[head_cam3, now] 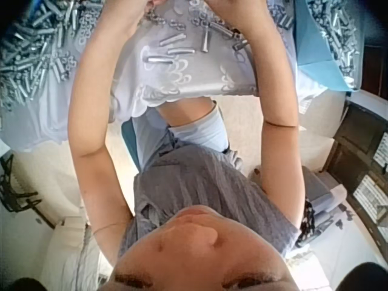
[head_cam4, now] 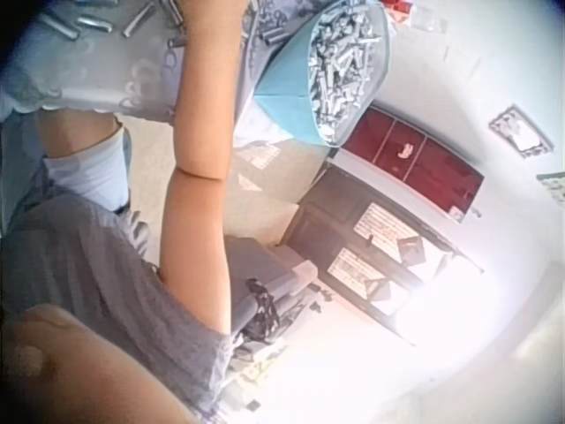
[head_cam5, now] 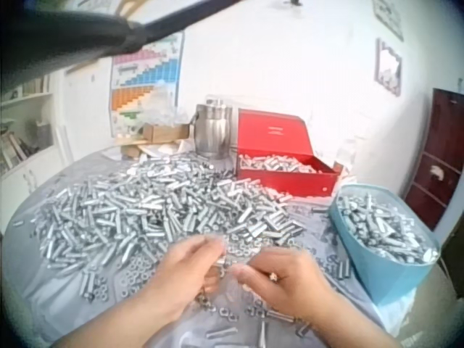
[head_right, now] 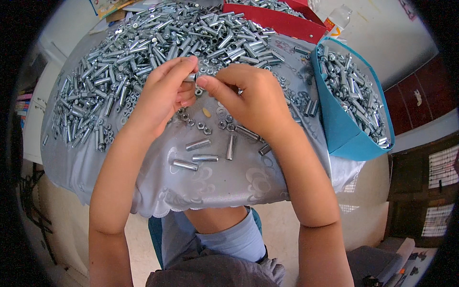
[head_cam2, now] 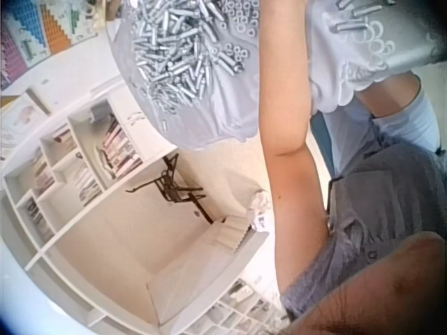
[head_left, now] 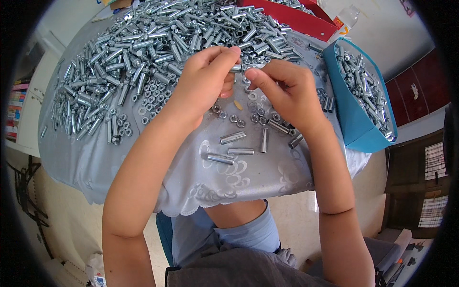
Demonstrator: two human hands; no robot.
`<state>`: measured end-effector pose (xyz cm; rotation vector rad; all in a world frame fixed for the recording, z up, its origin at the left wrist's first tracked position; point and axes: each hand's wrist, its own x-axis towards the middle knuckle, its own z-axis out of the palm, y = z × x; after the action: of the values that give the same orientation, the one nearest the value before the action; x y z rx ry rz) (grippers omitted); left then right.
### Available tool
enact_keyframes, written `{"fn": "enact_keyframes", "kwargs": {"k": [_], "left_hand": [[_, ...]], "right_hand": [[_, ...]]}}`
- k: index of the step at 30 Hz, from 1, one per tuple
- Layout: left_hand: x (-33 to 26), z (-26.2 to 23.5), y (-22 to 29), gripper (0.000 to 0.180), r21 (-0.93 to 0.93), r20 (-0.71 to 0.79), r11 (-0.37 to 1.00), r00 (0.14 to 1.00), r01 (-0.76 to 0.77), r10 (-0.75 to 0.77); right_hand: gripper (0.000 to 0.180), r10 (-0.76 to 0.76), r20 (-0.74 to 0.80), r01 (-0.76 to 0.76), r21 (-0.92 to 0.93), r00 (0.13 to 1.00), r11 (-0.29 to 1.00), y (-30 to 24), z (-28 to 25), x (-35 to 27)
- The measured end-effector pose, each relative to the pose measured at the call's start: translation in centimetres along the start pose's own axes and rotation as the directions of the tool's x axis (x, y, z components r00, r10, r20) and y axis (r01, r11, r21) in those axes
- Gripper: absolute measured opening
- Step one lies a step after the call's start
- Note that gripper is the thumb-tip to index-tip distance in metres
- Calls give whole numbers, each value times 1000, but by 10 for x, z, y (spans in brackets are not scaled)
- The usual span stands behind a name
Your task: The person sits at a table covered with a white cloth and repeatedly picks up metal bolts and washers. They thread the washers onto the bolts by hand and place the assembled units into a blue container on the right side of the table. The process is repetitive and involves handling small hardware components one by one.
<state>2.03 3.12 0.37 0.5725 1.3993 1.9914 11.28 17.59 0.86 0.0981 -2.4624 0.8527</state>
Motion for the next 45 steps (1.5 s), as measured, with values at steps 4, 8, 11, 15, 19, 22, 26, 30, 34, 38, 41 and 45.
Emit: {"fn": "enact_keyframes", "kwargs": {"k": [4,8,11,15,19,22,26,30,34,38,41,45], "left_hand": [[0,-1,1,22,23,-4,999,1000,31,-31],[-1,-2,0,25,11,15,1000,1000,-3,3],[-2,1,1,25,35,-38,999,999,13,-12],[0,0,-1,21,29,5,999,999,40,-40],[-1,3,2,21,61,-52,997,998,44,-41],[0,0,1,21,49,-26,997,998,51,-50],[-2,0,2,21,32,14,999,999,31,-31],[-2,2,3,22,25,-13,999,999,39,-39],[-2,6,-1,25,145,-17,987,997,-68,71],[4,-1,-7,26,290,50,917,961,-273,270],[4,-1,-7,25,313,71,892,944,-327,321],[1,4,-6,20,288,96,895,940,-341,327]], "right_hand": [[29,-4,-121,19,120,993,993,-14,-2,4],[30,-67,-18,68,55,998,996,-3,-1,2],[30,-21,-18,23,72,1000,997,-5,-1,1],[29,-121,-69,124,40,990,991,-5,2,2],[27,-11,4,11,9,1000,1000,-9,-3,0],[27,-175,-59,177,16,983,984,-5,2,3],[27,-30,119,46,-134,992,990,0,-2,-1],[21,-79,-2,79,47,997,996,-7,4,1],[20,-202,-8,202,-5,979,979,-1,7,0],[24,37,135,-55,133,990,990,-13,3,-1],[29,216,134,-245,269,967,932,-10,4,-1],[30,262,-85,-228,289,961,930,-1,5,3]]}}
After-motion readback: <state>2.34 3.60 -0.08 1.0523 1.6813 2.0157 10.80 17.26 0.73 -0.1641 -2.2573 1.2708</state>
